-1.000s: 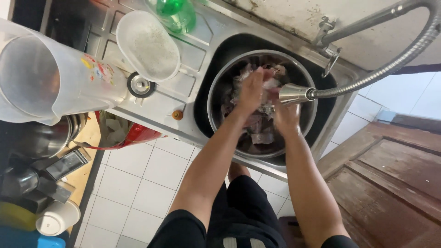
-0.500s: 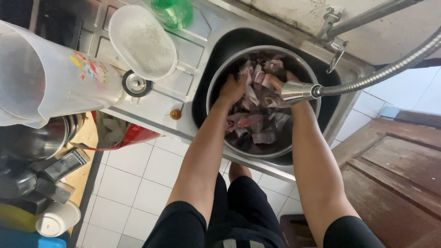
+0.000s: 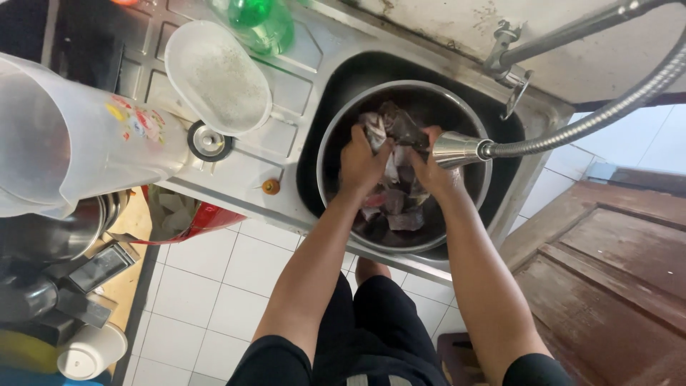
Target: Cutting raw fish into pieces using a cleaver on a tray and then washing the pieces in a metal bowl at a sink.
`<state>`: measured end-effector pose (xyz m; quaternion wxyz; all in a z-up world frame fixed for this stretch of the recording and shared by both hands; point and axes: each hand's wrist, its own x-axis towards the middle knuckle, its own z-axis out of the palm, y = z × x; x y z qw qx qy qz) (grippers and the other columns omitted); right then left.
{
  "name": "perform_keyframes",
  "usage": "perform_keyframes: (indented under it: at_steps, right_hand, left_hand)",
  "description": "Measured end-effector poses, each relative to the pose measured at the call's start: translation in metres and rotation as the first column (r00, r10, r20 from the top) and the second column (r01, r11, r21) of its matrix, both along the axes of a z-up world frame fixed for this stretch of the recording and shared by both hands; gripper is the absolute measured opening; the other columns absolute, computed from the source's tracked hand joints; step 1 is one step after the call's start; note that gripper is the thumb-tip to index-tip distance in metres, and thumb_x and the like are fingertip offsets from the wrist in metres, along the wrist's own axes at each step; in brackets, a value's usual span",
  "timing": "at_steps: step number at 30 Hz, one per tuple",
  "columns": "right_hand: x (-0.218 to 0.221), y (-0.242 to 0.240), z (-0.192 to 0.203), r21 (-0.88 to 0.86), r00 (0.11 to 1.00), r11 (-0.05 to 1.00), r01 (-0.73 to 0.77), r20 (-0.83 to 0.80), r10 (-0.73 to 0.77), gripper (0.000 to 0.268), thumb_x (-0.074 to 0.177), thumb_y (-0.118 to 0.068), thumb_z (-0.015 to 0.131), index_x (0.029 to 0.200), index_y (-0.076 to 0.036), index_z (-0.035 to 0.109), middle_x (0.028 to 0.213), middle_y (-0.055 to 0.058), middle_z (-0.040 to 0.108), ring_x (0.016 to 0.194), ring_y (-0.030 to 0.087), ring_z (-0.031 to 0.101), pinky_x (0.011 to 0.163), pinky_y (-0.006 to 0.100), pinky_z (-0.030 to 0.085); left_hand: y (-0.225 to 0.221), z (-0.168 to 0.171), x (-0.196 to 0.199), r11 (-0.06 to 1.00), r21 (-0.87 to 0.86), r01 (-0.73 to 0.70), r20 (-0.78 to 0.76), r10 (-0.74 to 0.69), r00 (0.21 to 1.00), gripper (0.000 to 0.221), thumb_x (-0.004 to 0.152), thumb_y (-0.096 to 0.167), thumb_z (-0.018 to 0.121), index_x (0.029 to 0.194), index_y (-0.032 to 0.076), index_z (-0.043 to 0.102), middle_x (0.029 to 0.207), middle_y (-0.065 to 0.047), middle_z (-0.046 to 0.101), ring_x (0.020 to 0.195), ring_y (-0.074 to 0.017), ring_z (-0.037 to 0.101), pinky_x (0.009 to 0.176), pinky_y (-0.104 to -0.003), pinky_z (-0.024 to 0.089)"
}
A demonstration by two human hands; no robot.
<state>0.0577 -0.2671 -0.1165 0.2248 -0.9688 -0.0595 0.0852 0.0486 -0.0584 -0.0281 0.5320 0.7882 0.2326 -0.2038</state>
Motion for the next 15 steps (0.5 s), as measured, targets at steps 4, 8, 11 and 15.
perform_keyframes:
  at_steps: [4, 8, 11, 15]
  right_hand:
    - [-0.011, -0.008, -0.005, -0.074, 0.933, 0.978, -0.196, 0.292, 0.209, 0.066, 0.087, -0.044, 0.078, 0.140, -0.011, 0.055, 0.136, 0.013, 0.055, 0.135, 0.036, 0.047, 0.112, 0.054, 0.037]
    - [-0.015, 0.035, 0.029, -0.275, 0.796, 0.952, -0.132, 0.544, 0.267, 0.014, 0.091, -0.055, 0.068, 0.099, -0.044, 0.069, 0.083, -0.019, 0.066, 0.074, 0.010, 0.071, 0.061, 0.028, 0.057]
    - [-0.009, 0.027, 0.022, -0.057, 0.928, 0.995, -0.083, 0.359, 0.098, 0.042, 0.093, -0.018, 0.063, 0.133, -0.007, 0.056, 0.124, 0.029, 0.065, 0.123, 0.049, 0.060, 0.104, 0.062, 0.046]
    - [0.019, -0.053, -0.018, -0.979, 0.677, 0.108, -0.176, -0.040, 0.735, 0.042, 0.084, -0.016, 0.068, 0.124, -0.006, 0.066, 0.126, 0.024, 0.067, 0.125, 0.041, 0.060, 0.106, 0.055, 0.049]
  left_hand:
    - [0.003, 0.006, -0.008, 0.998, 0.006, -0.060, -0.043, 0.060, 0.997, 0.070, 0.093, 0.046, 0.059, 0.142, 0.000, 0.040, 0.130, -0.036, 0.062, 0.123, -0.0520, 0.060, 0.102, -0.060, 0.050]
    - [0.020, -0.061, -0.017, 0.978, 0.205, 0.041, -0.135, -0.013, 0.991, 0.072, 0.088, 0.055, 0.063, 0.133, 0.004, 0.041, 0.118, -0.032, 0.067, 0.114, -0.0481, 0.066, 0.098, -0.059, 0.053]
    - [-0.005, -0.045, -0.010, 0.875, 0.484, 0.027, 0.356, -0.225, 0.907, 0.063, 0.086, 0.030, 0.070, 0.132, -0.010, 0.052, 0.117, -0.038, 0.064, 0.111, -0.0513, 0.066, 0.095, -0.058, 0.055]
    - [-0.020, -0.022, -0.019, 0.891, 0.454, 0.020, 0.534, -0.290, 0.794, 0.044, 0.092, 0.014, 0.072, 0.126, -0.011, 0.058, 0.115, -0.033, 0.063, 0.110, -0.0497, 0.062, 0.094, -0.056, 0.053]
